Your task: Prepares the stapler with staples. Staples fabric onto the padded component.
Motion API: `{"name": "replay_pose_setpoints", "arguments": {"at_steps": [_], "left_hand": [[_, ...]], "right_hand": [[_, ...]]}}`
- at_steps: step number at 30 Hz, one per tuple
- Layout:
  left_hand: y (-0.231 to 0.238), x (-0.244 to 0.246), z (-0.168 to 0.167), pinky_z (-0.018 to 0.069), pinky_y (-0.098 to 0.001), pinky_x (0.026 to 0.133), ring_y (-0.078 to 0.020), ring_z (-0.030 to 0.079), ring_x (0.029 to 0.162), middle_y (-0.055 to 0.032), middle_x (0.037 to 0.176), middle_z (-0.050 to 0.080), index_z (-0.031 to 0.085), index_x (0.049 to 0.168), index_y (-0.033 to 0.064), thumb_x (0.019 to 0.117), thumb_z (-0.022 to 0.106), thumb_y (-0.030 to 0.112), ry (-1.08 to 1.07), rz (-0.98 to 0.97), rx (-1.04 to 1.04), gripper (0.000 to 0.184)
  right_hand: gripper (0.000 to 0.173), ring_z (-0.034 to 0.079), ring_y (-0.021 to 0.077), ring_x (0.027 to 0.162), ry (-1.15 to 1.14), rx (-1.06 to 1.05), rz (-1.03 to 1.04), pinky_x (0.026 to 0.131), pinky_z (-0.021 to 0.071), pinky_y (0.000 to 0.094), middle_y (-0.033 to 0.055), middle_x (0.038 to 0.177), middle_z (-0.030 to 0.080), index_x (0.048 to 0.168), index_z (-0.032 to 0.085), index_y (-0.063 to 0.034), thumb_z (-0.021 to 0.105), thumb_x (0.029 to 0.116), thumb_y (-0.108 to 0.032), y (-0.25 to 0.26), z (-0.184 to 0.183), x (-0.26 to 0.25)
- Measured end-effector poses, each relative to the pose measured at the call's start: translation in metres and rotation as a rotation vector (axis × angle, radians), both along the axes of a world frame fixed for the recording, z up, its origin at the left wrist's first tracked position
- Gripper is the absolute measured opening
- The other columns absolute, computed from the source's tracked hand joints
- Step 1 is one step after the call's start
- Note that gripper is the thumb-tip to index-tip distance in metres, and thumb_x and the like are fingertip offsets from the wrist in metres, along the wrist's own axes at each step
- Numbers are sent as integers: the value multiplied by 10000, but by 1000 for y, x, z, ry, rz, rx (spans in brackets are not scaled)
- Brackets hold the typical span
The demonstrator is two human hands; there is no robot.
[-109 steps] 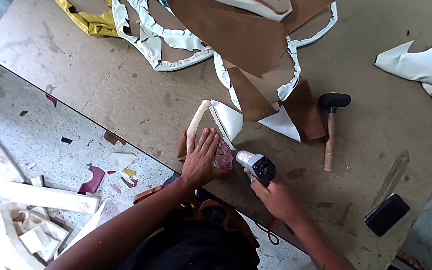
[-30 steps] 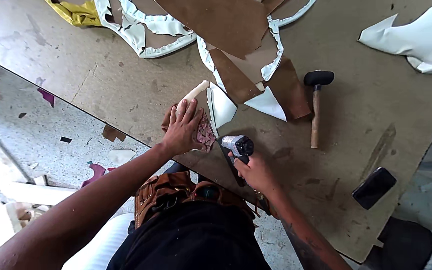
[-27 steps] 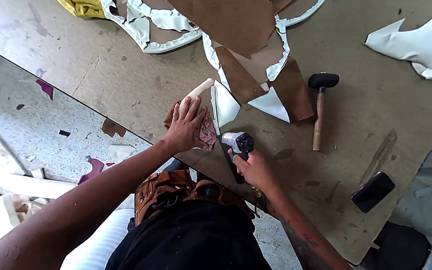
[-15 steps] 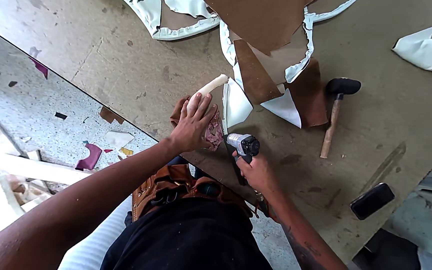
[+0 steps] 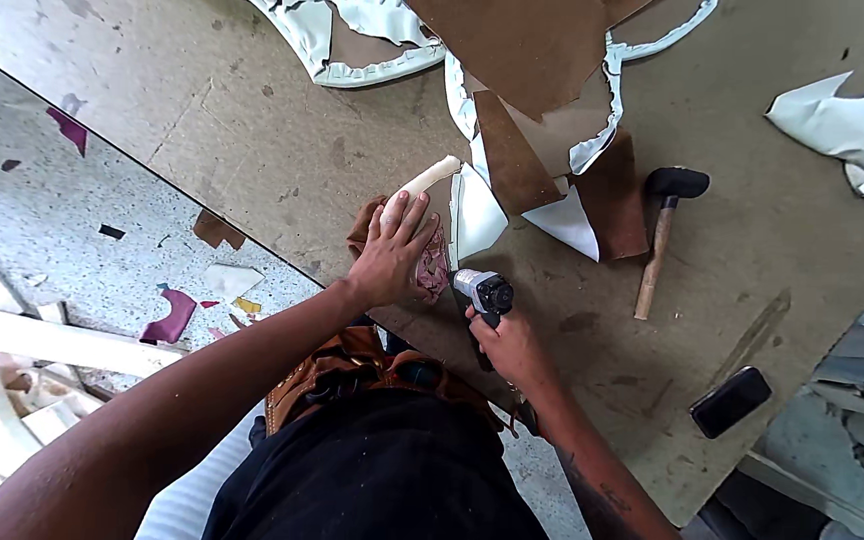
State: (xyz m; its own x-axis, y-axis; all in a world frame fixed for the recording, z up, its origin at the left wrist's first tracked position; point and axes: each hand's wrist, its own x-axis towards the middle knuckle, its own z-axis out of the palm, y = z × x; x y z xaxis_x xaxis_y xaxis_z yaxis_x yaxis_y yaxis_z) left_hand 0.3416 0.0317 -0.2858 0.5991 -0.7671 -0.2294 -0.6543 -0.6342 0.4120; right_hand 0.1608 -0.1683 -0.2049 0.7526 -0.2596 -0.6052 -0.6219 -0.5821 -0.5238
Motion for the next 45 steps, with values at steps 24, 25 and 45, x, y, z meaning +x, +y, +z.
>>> {"name": "replay_pose_setpoints", "arguments": {"at_steps": [24,25,45], "left_hand": [[2,2,-1,3,-695,1230,-363,-123,1582,-14,1741,-85,229,1651,270,581,749,843,18,2,-11,1320],[2,2,-1,3,-694,1229,-361,-120,1582,-16,1741,-80,235,1650,269,578,750,843,17,3,-16,1320],[1,2,0,1,-690,1232,-364,-137,1579,-17,1739,-100,198,1658,261,609,722,857,1,0,-8,1316]], "right_hand": [[211,653,154,556,51,16,-82,535,595,401,-7,695,663,1171,695,-270,574,1001,-301,7,5,25],[213,650,156,550,49,26,-84,527,593,397,-7,687,660,1174,696,-273,572,1003,-300,7,6,24],[220,630,157,511,30,-28,-96,484,566,394,-7,660,658,1183,704,-267,591,998,-306,15,14,21]]}}
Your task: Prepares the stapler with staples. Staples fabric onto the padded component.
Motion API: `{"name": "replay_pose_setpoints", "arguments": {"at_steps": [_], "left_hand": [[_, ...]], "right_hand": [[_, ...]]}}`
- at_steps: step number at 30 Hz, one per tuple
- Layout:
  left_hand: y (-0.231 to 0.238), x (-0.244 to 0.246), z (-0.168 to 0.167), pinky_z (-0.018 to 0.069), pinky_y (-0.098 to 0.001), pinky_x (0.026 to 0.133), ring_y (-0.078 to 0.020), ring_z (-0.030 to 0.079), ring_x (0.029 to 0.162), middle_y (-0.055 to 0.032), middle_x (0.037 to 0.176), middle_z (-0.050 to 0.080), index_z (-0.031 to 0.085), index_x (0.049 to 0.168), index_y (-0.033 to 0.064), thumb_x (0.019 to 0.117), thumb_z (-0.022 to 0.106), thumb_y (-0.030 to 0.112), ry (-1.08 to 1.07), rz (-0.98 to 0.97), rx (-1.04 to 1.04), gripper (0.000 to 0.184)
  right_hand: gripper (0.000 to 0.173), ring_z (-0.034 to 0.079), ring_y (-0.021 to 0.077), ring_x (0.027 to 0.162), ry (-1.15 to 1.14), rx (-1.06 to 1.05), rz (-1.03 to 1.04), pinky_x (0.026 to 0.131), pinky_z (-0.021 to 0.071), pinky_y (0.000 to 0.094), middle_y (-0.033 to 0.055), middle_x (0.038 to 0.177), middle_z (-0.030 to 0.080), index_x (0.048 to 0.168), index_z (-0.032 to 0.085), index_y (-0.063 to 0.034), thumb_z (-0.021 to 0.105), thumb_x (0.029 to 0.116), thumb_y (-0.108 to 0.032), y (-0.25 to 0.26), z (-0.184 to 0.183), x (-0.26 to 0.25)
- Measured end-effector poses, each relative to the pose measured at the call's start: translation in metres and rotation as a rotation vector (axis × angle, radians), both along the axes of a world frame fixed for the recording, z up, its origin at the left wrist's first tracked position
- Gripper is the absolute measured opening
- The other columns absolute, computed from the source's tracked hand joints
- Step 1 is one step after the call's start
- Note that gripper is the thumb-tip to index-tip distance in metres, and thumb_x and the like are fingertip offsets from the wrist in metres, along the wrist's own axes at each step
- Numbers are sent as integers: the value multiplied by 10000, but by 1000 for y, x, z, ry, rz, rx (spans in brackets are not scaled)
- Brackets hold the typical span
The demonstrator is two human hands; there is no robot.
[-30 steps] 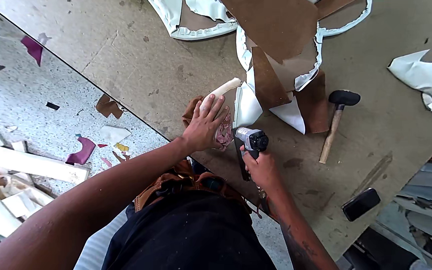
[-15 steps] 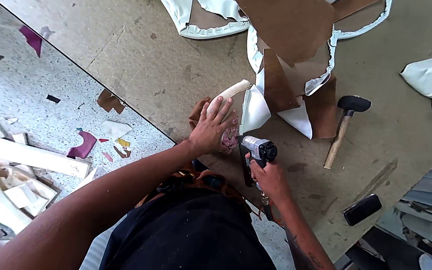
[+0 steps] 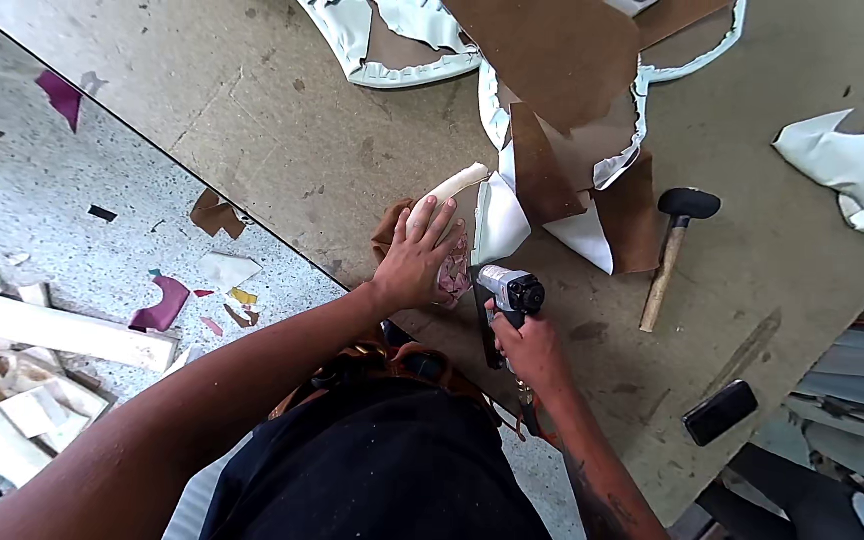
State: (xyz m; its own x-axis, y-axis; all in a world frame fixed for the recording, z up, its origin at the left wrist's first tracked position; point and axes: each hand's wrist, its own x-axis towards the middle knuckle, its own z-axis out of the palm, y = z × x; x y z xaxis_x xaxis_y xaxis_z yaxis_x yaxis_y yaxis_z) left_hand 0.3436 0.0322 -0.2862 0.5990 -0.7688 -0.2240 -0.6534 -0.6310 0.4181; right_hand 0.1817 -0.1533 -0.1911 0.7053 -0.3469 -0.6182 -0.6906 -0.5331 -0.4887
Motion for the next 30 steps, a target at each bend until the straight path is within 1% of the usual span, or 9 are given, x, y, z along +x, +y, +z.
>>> {"name": "replay_pose_setpoints", "arguments": {"at_steps": [2,5,12,15,19,21,24,27,30], "left_hand": [[1,-1,-1,7,-692,1230,-366,-130,1580,-17,1739,-96,204,1657,267,603,726,857,-3,2,-2,1315],[0,-1,-2,1,-692,1231,-367,-127,1580,-22,1740,-92,213,1655,262,599,731,853,-12,1,-17,1316],[1,-2,-1,-3,-688,1232,-357,-131,1581,-17,1739,-96,201,1658,261,602,724,856,-5,1,0,1320],[1,-3,-2,-10,-692,1231,-359,-135,1580,-16,1739,-98,207,1657,258,596,718,870,-4,-1,-10,1327],[2,-2,-1,-4,-687,1233,-359,-124,1582,-17,1741,-83,218,1654,260,593,724,863,-9,6,-9,1321],[2,-3,-2,-6,-687,1232,-363,-112,1583,-24,1742,-71,220,1653,256,595,720,864,-17,1,-15,1319],[1,-3,-3,-11,-691,1231,-361,-123,1582,-23,1740,-85,209,1656,252,597,717,861,-20,-4,-20,1324],[3,1,-3,-10,-694,1229,-369,-131,1579,-28,1739,-95,209,1657,243,598,712,861,4,-21,-45,1325],[19,17,-1,14,-670,1245,-319,-130,1587,-2,1740,-91,239,1649,254,657,788,747,104,-136,-90,1236]], "right_hand": [[207,651,148,532,-14,-12,0,503,590,396,-18,675,666,1163,701,-269,584,995,-300,1,-7,5],[188,642,158,527,-30,-8,7,501,582,403,-5,673,656,1131,699,-248,579,994,-295,-1,-11,9],[212,642,153,526,-14,20,21,504,579,393,-11,655,653,1172,702,-283,574,1005,-306,-4,-11,6],[211,616,175,498,-15,64,12,467,548,382,13,634,639,1173,703,-256,570,1015,-301,-5,-2,4],[233,629,172,517,-49,98,1,491,563,391,11,645,647,1190,708,-266,557,1019,-305,-6,-11,4],[219,639,168,527,-25,59,10,504,575,399,3,654,654,1169,707,-267,557,1017,-314,-3,-12,5],[173,651,160,556,-15,33,-9,537,587,401,2,670,653,1077,707,-242,568,998,-311,0,-11,9],[190,662,151,561,-12,34,-8,550,599,389,-4,671,665,1092,714,-240,567,1000,-316,0,-9,11],[176,653,168,536,-39,76,-41,531,594,387,16,651,656,1049,708,-207,574,997,-309,-2,-13,12]]}}
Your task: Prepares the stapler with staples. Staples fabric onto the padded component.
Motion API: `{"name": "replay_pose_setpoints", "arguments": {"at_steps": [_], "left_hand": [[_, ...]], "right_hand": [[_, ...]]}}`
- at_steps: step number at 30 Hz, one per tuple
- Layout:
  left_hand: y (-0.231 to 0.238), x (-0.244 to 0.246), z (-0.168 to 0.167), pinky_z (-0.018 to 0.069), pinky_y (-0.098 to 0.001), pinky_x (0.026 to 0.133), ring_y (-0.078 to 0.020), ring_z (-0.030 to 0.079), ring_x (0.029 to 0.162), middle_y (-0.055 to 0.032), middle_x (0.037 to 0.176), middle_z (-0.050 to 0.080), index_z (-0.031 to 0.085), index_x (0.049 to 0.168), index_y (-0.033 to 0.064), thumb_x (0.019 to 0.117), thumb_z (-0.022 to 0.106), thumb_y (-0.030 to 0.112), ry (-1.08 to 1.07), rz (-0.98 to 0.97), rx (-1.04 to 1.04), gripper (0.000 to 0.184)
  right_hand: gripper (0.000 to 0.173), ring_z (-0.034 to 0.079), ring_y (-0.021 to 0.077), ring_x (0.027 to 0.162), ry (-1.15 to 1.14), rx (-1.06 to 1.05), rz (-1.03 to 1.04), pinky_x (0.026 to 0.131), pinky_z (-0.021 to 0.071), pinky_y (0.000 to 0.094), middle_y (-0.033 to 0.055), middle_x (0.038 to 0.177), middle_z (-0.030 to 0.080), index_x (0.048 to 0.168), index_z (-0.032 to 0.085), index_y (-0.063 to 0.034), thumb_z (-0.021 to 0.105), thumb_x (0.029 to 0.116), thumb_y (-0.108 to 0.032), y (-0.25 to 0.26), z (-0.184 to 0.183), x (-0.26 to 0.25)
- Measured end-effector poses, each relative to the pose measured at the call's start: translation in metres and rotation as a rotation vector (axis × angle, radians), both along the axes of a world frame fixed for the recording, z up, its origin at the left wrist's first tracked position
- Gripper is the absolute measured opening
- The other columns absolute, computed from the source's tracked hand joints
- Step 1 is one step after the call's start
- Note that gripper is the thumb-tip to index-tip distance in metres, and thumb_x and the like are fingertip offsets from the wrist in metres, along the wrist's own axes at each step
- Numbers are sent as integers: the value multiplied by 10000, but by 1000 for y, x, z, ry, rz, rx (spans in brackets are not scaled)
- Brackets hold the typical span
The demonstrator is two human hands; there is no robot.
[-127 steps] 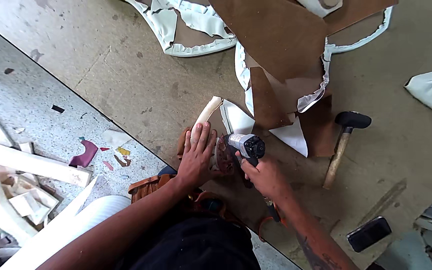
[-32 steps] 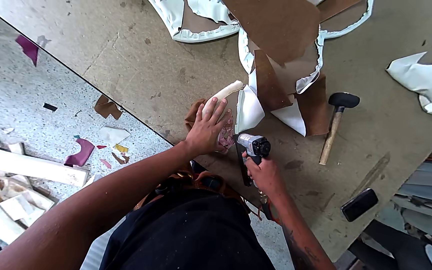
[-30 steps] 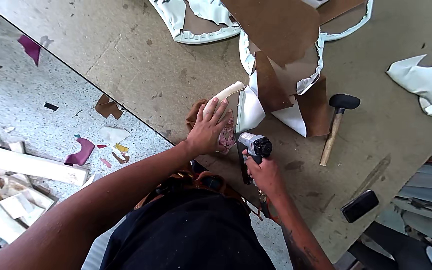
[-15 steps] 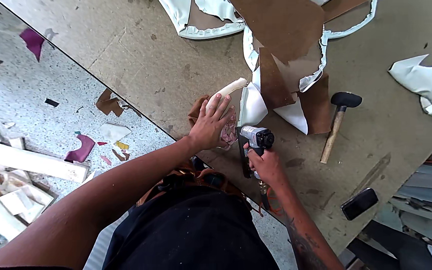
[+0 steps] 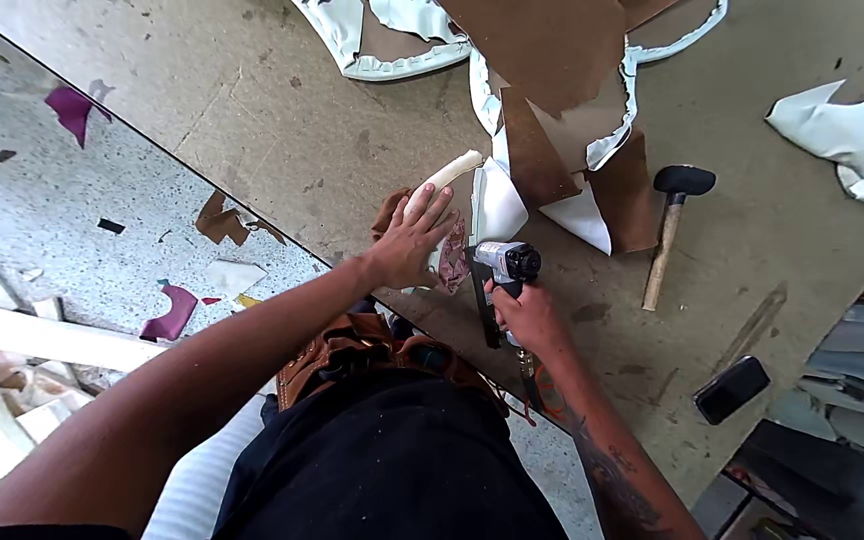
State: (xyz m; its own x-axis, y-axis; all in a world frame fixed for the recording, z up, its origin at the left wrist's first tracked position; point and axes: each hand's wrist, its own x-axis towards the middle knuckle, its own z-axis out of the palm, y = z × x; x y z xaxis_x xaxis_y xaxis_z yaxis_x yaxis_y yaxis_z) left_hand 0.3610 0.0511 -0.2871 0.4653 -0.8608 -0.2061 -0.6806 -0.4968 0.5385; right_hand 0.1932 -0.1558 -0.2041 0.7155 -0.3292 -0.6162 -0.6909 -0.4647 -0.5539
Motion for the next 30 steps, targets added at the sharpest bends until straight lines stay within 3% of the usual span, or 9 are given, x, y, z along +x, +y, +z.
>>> {"name": "replay_pose_setpoints", "arguments": {"at_steps": [3,5,7,11,17,20,25,30], "left_hand": [[12,17,3,18,-604,1265,-269,-96,1595,30,1742,-51,267,1642,261,733,765,709,-25,-123,-1,1128],[11,13,5,12,-597,1264,-286,-95,1594,18,1743,-50,261,1644,261,740,752,727,-73,-121,20,1129],[12,7,4,24,-591,1271,-294,-95,1594,14,1742,-64,241,1649,273,739,760,724,-101,-96,46,1140],[10,5,4,20,-608,1265,-313,-93,1593,7,1740,-82,209,1656,280,763,722,742,-165,-103,95,1129],[11,2,4,26,-599,1264,-319,-75,1594,0,1741,-69,231,1651,264,776,683,766,-183,-111,101,1106],[9,3,9,25,-609,1259,-325,-105,1589,1,1737,-107,178,1661,258,794,689,741,-169,-114,148,1117],[8,5,7,66,-608,1262,-331,-98,1590,4,1739,-98,181,1661,262,788,693,740,-156,-94,126,1119],[10,4,6,57,-609,1262,-328,-99,1590,0,1739,-99,167,1664,248,793,690,738,-137,-106,119,1128]], "right_hand": [[204,632,178,488,-50,49,-30,474,574,378,25,628,654,1136,713,-215,578,1007,-296,1,10,-11],[242,573,198,432,-42,90,-38,403,503,370,43,593,625,1210,699,-229,573,1017,-304,8,25,-28],[251,585,192,446,-15,114,-23,413,516,372,33,608,636,1228,694,-252,567,1018,-305,16,28,-40],[233,626,154,503,3,74,7,471,561,389,-17,651,658,1176,714,-295,567,999,-329,36,11,-53],[223,626,162,538,10,-43,43,504,557,437,-7,686,656,1128,710,-242,570,983,-338,61,-1,-63],[226,650,183,586,40,-89,35,542,569,472,12,743,675,1120,707,-227,569,985,-346,70,-3,-62],[256,615,150,522,71,-1,-43,499,552,422,-28,646,635,1140,712,-303,531,997,-414,68,-6,-62],[238,598,150,496,76,28,-94,484,538,403,-27,613,620,1121,726,-296,545,982,-365,73,-3,-65]]}}
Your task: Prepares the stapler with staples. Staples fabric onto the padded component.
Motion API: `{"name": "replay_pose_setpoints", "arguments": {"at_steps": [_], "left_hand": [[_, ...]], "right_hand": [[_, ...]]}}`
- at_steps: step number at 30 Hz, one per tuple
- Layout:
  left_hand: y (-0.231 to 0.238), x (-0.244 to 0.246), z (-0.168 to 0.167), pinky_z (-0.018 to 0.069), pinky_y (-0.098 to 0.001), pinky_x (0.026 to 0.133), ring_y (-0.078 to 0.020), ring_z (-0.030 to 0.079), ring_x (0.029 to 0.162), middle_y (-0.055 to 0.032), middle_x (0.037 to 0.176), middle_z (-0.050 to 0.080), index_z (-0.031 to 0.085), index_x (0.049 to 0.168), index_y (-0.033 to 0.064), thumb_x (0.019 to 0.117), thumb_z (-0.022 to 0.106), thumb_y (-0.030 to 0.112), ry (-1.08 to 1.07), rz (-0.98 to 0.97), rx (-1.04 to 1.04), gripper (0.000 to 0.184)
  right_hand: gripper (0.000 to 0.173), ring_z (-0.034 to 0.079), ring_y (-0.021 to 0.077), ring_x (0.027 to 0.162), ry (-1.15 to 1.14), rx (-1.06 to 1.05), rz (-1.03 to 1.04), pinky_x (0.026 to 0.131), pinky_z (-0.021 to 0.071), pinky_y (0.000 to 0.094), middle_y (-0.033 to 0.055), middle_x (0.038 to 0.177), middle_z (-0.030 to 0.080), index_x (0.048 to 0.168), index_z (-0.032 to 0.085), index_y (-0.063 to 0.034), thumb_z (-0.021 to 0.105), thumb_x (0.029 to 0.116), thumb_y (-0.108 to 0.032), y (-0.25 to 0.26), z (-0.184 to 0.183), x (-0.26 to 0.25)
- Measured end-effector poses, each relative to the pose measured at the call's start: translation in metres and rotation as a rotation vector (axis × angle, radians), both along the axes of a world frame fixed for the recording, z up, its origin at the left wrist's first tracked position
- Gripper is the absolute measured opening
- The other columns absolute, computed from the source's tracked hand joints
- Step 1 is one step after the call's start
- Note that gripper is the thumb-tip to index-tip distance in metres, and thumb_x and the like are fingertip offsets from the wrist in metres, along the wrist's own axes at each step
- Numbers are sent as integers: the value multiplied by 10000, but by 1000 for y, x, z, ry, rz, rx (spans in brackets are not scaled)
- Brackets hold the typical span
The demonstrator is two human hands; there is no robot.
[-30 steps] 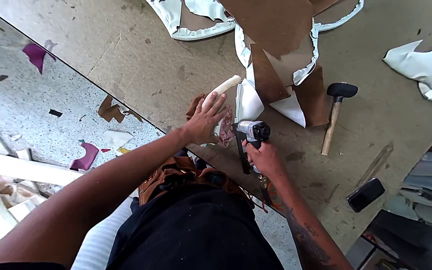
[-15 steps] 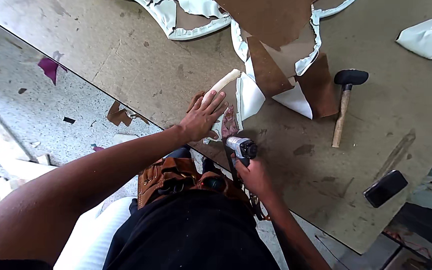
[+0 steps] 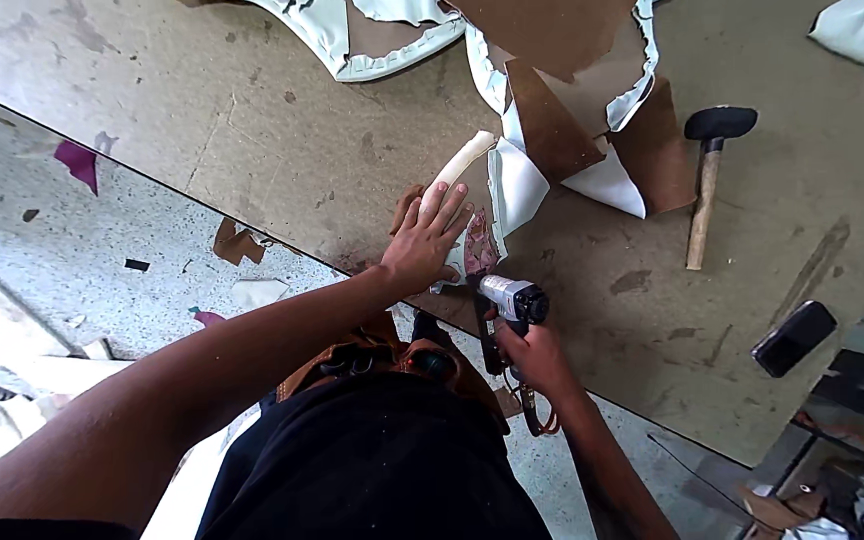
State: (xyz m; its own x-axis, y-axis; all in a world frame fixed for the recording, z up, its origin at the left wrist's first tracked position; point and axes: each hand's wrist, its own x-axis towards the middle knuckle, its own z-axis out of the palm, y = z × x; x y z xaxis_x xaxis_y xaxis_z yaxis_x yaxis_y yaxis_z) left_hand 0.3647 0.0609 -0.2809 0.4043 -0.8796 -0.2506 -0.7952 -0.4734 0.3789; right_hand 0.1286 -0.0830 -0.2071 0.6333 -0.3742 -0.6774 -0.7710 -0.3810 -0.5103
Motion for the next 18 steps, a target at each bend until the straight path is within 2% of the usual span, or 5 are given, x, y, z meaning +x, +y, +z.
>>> {"name": "replay_pose_setpoints", "arguments": {"at_steps": [8,12,15,18], "left_hand": [[-1,-1,-3,55,-631,1261,-351,-143,1581,-18,1733,-138,131,1669,227,797,682,746,11,-6,13,1154],[0,0,-3,59,-634,1261,-354,-141,1581,-15,1734,-135,141,1667,224,789,678,758,11,-7,10,1160],[0,7,-2,88,-621,1261,-334,-118,1587,6,1737,-115,174,1663,221,770,664,789,33,-31,-25,1166],[9,18,-7,111,-584,1264,-284,-33,1599,17,1744,-3,254,1644,200,723,678,818,75,-40,-108,1187]], "right_hand": [[218,600,161,501,50,-82,-18,478,528,438,-20,630,629,1078,729,-303,560,981,-401,10,2,1],[200,578,164,465,26,-33,-50,441,512,414,-7,605,613,1062,724,-284,560,986,-370,12,6,1],[226,591,178,475,-21,-10,-129,454,526,410,2,614,628,1127,728,-275,561,991,-344,14,15,7],[224,619,183,500,-70,2,-164,478,557,404,8,642,652,1171,712,-264,566,1007,-306,23,23,21]]}}
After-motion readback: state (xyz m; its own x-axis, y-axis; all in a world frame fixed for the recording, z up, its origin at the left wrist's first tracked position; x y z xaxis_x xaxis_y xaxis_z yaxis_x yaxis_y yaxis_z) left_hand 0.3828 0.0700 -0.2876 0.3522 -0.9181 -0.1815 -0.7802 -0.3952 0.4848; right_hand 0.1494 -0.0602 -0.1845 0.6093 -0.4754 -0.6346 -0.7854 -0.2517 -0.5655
